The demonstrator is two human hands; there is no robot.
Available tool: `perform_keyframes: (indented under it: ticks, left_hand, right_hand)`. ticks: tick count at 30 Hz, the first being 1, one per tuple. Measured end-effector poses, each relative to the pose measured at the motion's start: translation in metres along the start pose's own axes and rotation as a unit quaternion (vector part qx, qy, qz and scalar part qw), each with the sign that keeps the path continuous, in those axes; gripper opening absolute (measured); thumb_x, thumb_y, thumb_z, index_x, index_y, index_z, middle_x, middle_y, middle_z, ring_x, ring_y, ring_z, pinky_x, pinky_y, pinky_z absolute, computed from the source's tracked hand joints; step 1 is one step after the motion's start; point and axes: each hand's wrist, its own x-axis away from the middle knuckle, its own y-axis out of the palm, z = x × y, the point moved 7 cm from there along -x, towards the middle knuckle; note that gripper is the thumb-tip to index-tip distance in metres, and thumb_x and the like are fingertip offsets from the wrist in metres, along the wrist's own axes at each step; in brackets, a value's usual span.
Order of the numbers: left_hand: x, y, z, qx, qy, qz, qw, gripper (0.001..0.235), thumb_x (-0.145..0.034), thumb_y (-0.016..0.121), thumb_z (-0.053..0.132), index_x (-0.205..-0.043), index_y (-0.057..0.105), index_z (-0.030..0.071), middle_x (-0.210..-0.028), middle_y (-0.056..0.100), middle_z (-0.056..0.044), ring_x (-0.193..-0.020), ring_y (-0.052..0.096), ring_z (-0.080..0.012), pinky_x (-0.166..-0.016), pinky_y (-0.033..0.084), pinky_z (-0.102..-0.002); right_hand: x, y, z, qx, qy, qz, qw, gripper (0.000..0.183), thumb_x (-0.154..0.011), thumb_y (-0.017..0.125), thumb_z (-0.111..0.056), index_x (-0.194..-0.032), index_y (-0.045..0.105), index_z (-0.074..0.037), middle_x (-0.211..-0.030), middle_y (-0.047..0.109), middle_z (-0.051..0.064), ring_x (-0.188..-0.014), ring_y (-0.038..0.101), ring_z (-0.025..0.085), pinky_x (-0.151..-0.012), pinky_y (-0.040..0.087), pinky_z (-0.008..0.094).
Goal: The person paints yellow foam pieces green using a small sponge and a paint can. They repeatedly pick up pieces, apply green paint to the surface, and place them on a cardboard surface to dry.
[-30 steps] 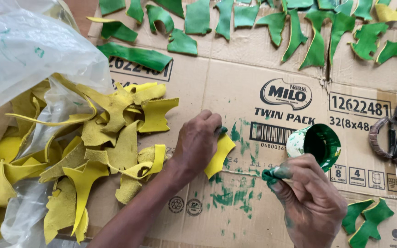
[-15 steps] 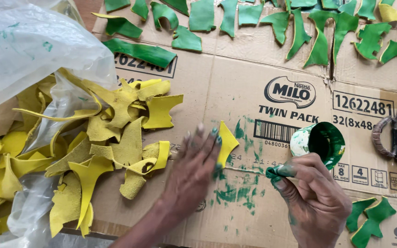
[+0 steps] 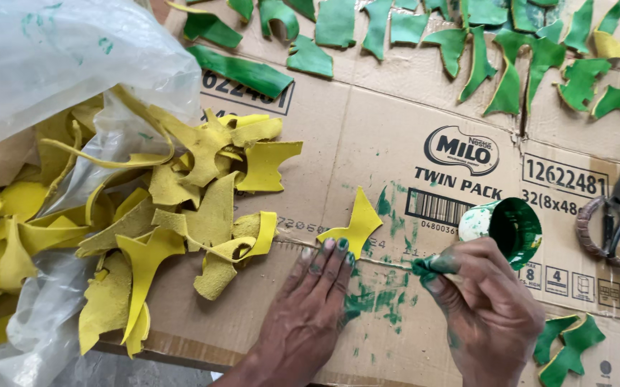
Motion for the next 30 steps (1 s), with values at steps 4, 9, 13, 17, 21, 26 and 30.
perform_keyframes:
  ticks: [4,9,13,17,21,26,30]
  left_hand:
    - [-0.02,-0.026,-0.023,-0.003,-0.084,0.048,0.995,0.076,-0.104,0.044,0.035,-0.154,0.012,-0.014,-0.164,0.009,-0.031,-0.154,0.003,-0.0406,-0.123,-0.001,-0.048]
    - [-0.032,-0.053,-0.029,-0.019,-0.063,0.089,0.994,0.078,-0.099,0.044,0.031,-0.152,0.012,-0.014,-0.163,0.007,-0.033,-0.153,0.001,-0.0428,-0.122,-0.002,-0.049]
    - [-0.029,-0.005,-0.003,-0.014,0.004,-0.036,0.999,0.082,-0.096,0.049,0.033,-0.152,0.013,-0.014,-0.163,0.005,-0.032,-0.152,0.0,-0.0413,-0.121,0.001,-0.052]
    - [-0.002,0.041,0.034,-0.166,0.205,-0.025,0.964,0.072,-0.105,0.055,0.031,-0.16,0.025,-0.004,-0.166,0.017,-0.026,-0.157,0.008,-0.0411,-0.131,0.008,-0.054]
    - [0.0,0.019,0.021,0.089,0.128,-0.019,0.988,0.08,-0.097,0.057,0.041,-0.152,0.031,-0.01,-0.161,0.026,-0.03,-0.153,0.016,-0.04,-0.122,0.009,-0.051]
    - [-0.014,-0.009,0.006,0.039,0.054,-0.027,0.997,0.076,-0.098,0.056,0.039,-0.153,0.03,-0.007,-0.165,0.028,-0.024,-0.157,0.019,-0.0352,-0.126,0.01,-0.049]
    - [-0.017,-0.013,-0.005,-0.04,-0.027,0.004,0.999,0.08,-0.095,0.054,0.036,-0.153,0.025,-0.011,-0.162,0.023,-0.028,-0.153,0.015,-0.0378,-0.122,0.009,-0.049]
  right_hand:
    - [-0.011,0.019,0.021,-0.184,0.001,-0.033,0.982,0.021,-0.087,0.076,0.005,-0.107,0.073,0.0,-0.102,0.07,0.008,-0.086,0.064,0.009,-0.07,0.053,0.019]
    - [-0.018,0.044,0.054,-0.435,0.076,-0.08,0.893,0.022,-0.093,0.076,0.003,-0.115,0.074,0.004,-0.109,0.071,0.01,-0.097,0.065,0.013,-0.088,0.053,0.024]
    - [-0.041,0.085,0.081,-0.55,0.16,-0.127,0.81,0.025,-0.09,0.076,0.0,-0.115,0.073,0.003,-0.11,0.074,0.013,-0.101,0.07,0.019,-0.098,0.053,0.033]
    - [-0.044,0.096,0.094,-0.584,0.18,-0.128,0.781,0.022,-0.09,0.077,0.002,-0.111,0.072,0.001,-0.109,0.075,0.01,-0.104,0.071,0.019,-0.115,0.049,0.042]
    - [-0.043,0.092,0.096,-0.587,0.152,-0.089,0.79,0.019,-0.093,0.077,0.002,-0.111,0.072,0.0,-0.107,0.075,0.008,-0.101,0.071,0.019,-0.122,0.045,0.049]
    - [-0.034,0.103,0.092,-0.619,0.15,-0.15,0.756,0.016,-0.095,0.077,0.002,-0.11,0.073,0.001,-0.11,0.073,0.01,-0.105,0.07,0.018,-0.12,0.041,0.052]
    - [-0.03,0.113,0.101,-0.578,0.162,-0.181,0.779,0.019,-0.092,0.076,0.002,-0.111,0.074,0.002,-0.111,0.073,0.011,-0.107,0.069,0.017,-0.121,0.04,0.045]
